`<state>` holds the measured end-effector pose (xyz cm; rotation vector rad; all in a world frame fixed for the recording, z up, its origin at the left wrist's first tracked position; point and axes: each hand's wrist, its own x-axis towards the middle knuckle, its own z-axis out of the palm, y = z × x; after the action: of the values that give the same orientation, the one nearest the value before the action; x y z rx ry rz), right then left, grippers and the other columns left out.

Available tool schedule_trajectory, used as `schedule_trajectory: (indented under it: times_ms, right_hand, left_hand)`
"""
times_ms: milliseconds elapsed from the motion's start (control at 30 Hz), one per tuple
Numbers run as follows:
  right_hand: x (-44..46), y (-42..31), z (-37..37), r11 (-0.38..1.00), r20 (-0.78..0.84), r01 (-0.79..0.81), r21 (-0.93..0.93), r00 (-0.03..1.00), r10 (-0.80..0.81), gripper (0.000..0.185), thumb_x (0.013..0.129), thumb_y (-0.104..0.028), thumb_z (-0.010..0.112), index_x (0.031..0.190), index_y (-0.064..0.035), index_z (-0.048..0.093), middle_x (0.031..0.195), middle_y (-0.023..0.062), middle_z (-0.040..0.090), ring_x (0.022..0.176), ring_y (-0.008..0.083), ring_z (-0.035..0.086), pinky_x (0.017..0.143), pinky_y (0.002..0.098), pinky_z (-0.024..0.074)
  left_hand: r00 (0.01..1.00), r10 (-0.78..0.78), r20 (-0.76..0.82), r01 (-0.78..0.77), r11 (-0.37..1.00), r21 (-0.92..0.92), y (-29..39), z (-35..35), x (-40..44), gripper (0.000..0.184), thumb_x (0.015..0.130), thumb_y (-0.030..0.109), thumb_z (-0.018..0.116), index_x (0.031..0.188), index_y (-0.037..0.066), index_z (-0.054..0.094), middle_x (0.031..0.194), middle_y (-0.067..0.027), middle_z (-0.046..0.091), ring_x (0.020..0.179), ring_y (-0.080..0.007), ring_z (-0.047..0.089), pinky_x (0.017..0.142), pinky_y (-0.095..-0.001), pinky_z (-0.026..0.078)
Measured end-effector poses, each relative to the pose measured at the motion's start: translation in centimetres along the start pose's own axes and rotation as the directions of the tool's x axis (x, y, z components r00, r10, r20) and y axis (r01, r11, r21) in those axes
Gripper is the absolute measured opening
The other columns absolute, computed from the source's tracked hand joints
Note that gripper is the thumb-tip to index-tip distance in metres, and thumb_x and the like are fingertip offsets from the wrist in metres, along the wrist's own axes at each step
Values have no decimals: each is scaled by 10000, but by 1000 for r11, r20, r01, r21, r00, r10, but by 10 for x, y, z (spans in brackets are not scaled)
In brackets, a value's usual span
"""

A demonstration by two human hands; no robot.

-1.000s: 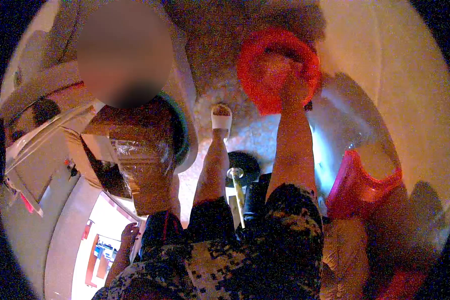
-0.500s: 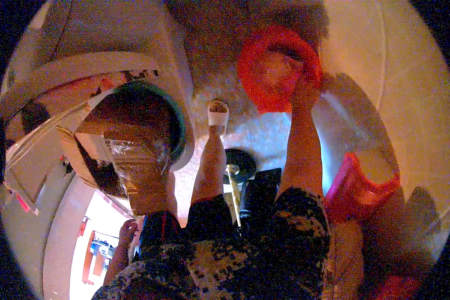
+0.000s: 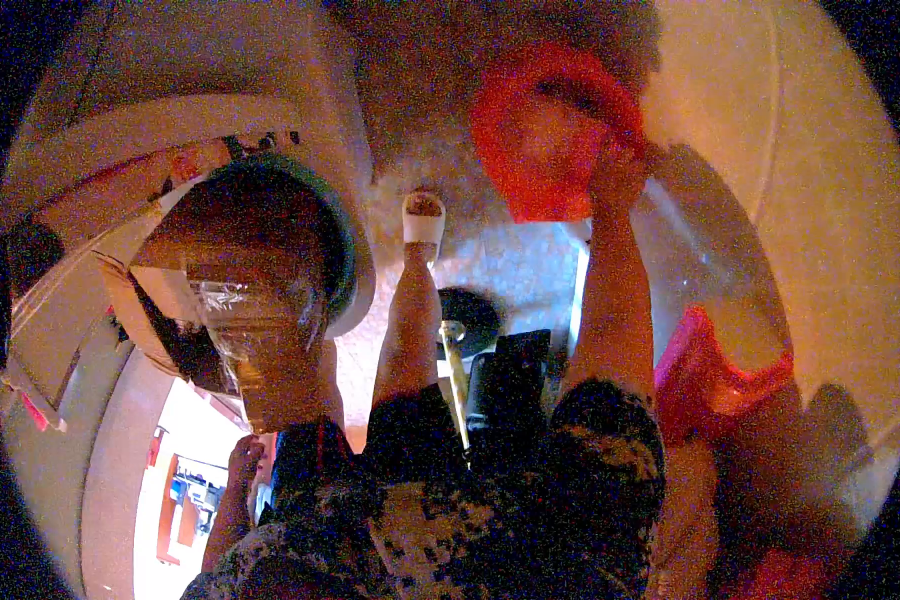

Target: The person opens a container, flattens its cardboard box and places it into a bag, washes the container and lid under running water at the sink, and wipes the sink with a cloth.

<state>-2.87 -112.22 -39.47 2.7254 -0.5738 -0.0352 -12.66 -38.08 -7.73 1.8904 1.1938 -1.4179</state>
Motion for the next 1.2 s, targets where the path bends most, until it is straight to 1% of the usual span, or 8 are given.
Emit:
schedule_trajectory:
  times_ms: [33, 133, 400, 500, 633, 767, 867, 1200]
  right_hand:
    - [-4, 13, -2, 964, 274, 247, -103, 938, -211, 444, 828, -281, 524, 1239, -121, 476, 936, 154, 599, 860, 350, 585, 777, 508, 467]
    - [-2, 20, 1, 994, 313, 105, -23, 945, -92, 435, 823, -286, 533, 1225, -124, 494, 910, 146, 610, 846, 355, 583, 729, 496, 469]
    - [16, 24, 26, 929, 297, 305, 212, 885, -358, 413, 874, -352, 445, 1233, -153, 495, 1030, 185, 585, 917, 381, 574, 830, 511, 445]
    - [16, 21, 52, 949, 273, 264, 172, 913, -303, 412, 895, -364, 419, 1235, -142, 492, 1124, 189, 544, 983, 390, 544, 869, 500, 434]
    - [-6, 21, 67, 993, 276, 117, 25, 954, -120, 408, 921, -371, 391, 1222, -118, 501, 1272, 182, 472, 1094, 400, 488, 909, 476, 421]
    - [4, 17, 6, 968, 212, -26, 250, 977, -29, 409, 920, -351, 427, 1241, -102, 478, 1289, 205, 443, 1140, 400, 446, 929, 466, 411]
    - [2, 16, -40, 923, 27, 184, 338, 979, -204, 431, 901, -344, 477, 1257, -102, 460, 1290, 223, 435, 1140, 408, 439, 931, 471, 407]
    - [-15, 9, -48, 935, 122, 45, 352, 988, -94, 417, 822, -323, 565, 1185, -127, 508, 1101, 175, 537, 964, 382, 515, 848, 445, 441]
  left_hand:
    - [1000, 10, 12, -10, 1000, -18, -5, 1, 0, 379, 828, 212, 615, 1154, 38, 530, 855, -55, 602, 711, -120, 558, 579, -251, 446]
    - [1000, -18, -10, 18, 997, 78, -8, 2, 4, 371, 832, 217, 618, 1143, 36, 532, 865, -57, 606, 721, -124, 564, 595, -258, 459]
    - [999, -45, 7, 44, 994, 98, -24, -1, 22, 424, 839, 227, 600, 1190, 8, 505, 839, -53, 621, 716, -136, 584, 567, -262, 467]
    - [998, -29, 50, 37, 986, -164, -50, -1, 32, 376, 840, 215, 594, 1145, 6, 523, 810, -53, 613, 711, -128, 575, 562, -256, 462]
    - [997, -77, -10, 78, 994, 76, -27, 14, 14, 208, 840, 208, 590, 948, 31, 571, 745, -44, 591, 644, -109, 554, 521, -244, 434]
    - [999, -41, 3, 40, 997, 71, 17, 20, -1, 173, 817, 191, 619, 867, 33, 569, 750, -37, 592, 636, -105, 550, 514, -245, 432]
    - [1000, 29, -3, -29, 996, 79, -29, 5, 17, 200, 851, 196, 612, 1009, 83, 566, 830, -20, 611, 621, -123, 576, 508, -251, 463]
    - [993, 109, 35, -110, 992, 59, -39, -14, 13, 334, 844, 230, 620, 1120, 61, 538, 926, -59, 620, 718, -159, 618, 578, -277, 509]
